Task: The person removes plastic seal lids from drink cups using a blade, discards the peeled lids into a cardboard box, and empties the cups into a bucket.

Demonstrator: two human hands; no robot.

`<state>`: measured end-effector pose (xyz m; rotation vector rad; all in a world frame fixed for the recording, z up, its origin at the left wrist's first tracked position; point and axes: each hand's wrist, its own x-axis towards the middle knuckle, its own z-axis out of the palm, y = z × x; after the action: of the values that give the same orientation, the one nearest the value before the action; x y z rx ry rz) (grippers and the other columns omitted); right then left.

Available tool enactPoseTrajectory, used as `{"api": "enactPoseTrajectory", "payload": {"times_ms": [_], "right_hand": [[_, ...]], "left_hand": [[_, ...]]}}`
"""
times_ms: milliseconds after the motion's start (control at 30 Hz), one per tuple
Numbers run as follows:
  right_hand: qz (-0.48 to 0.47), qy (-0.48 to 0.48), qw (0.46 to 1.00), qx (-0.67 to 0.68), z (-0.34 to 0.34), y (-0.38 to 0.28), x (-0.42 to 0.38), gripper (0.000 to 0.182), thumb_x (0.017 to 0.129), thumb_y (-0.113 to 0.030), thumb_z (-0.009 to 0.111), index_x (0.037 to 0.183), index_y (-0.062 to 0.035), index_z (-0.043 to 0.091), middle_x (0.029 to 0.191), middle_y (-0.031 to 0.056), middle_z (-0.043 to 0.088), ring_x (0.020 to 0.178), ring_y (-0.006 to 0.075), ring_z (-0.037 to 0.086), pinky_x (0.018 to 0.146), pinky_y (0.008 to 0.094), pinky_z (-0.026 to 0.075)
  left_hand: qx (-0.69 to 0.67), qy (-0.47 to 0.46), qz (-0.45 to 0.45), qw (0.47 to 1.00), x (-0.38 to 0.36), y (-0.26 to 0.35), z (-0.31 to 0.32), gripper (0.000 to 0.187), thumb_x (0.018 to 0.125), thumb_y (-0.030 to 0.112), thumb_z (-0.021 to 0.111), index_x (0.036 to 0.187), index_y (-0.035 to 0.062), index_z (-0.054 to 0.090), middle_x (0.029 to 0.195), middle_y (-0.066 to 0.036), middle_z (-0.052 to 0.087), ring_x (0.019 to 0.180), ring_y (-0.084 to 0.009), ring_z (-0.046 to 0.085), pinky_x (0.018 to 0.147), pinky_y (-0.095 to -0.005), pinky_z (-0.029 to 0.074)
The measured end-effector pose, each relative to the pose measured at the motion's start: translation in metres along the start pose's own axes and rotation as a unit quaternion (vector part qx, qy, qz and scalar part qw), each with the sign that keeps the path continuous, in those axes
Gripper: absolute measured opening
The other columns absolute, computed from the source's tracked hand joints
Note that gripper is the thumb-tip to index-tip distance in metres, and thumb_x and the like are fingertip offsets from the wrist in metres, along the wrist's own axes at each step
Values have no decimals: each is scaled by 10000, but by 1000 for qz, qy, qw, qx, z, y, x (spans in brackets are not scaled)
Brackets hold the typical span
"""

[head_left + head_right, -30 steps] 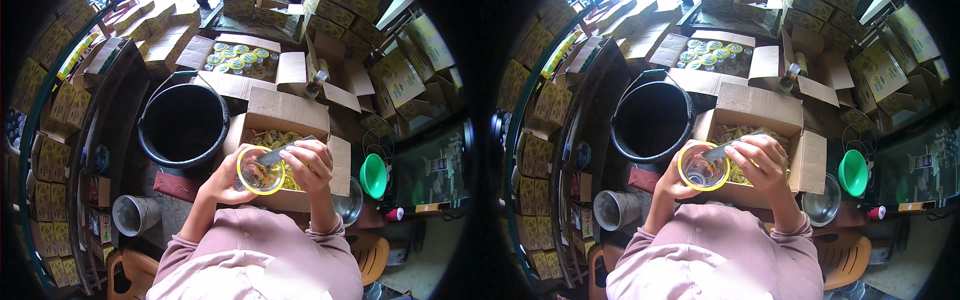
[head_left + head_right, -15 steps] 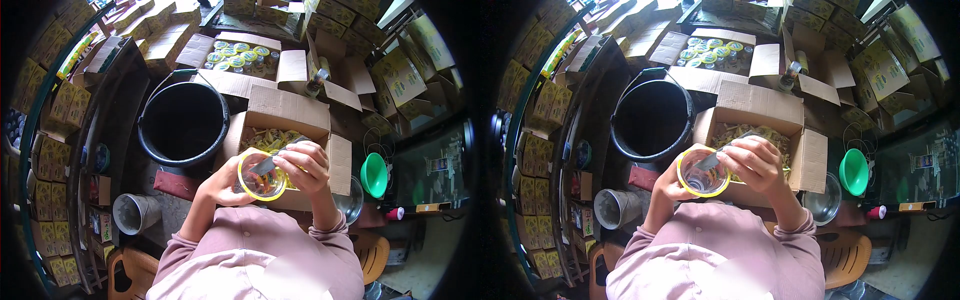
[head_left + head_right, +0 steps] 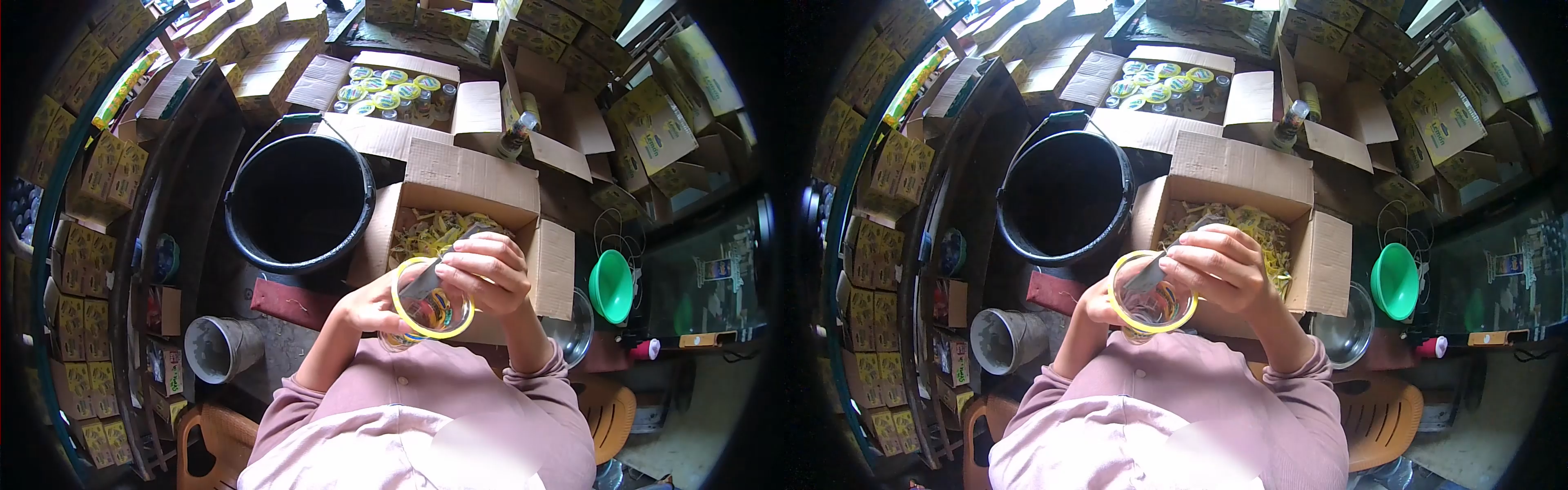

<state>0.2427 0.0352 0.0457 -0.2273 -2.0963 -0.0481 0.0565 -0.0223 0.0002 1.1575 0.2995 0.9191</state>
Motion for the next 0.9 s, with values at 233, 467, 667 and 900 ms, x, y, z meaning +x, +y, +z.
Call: {"api": "enactPoseTrajectory", "payload": {"times_ms": [233,467,667,900], "right_hand": [[127,128,983,-37,4,8,-13,123,699,-7,655,806,-68,638,786,54,609,715,197,605,638,297,501],[492,-256,826,-99,3,27,-87,190,678,77,552,828,-14,625,1074,188,578,873,316,614,781,379,487],[556,-251,791,-54,13,20,-114,212,680,72,544,860,-13,619,1033,176,582,843,321,607,754,377,485],[594,-59,800,65,31,15,-115,295,711,35,617,995,-45,617,769,76,631,679,137,608,620,266,490]], "left_hand": [[-94,-37,23,995,9,-5,-3,759,622,306,685,1217,-49,376,1133,-148,446,1029,-214,478,856,-325,425],[-6,-21,42,999,8,2,-8,713,599,259,707,1169,-50,411,1083,-126,453,980,-208,503,800,-292,449],[65,30,58,996,7,11,-11,724,554,139,737,1178,-17,403,1086,-101,489,1004,-154,500,869,-276,409],[194,74,141,968,-4,15,-25,737,568,151,760,1191,-10,400,1092,-121,513,996,-181,529,857,-296,430]]}}
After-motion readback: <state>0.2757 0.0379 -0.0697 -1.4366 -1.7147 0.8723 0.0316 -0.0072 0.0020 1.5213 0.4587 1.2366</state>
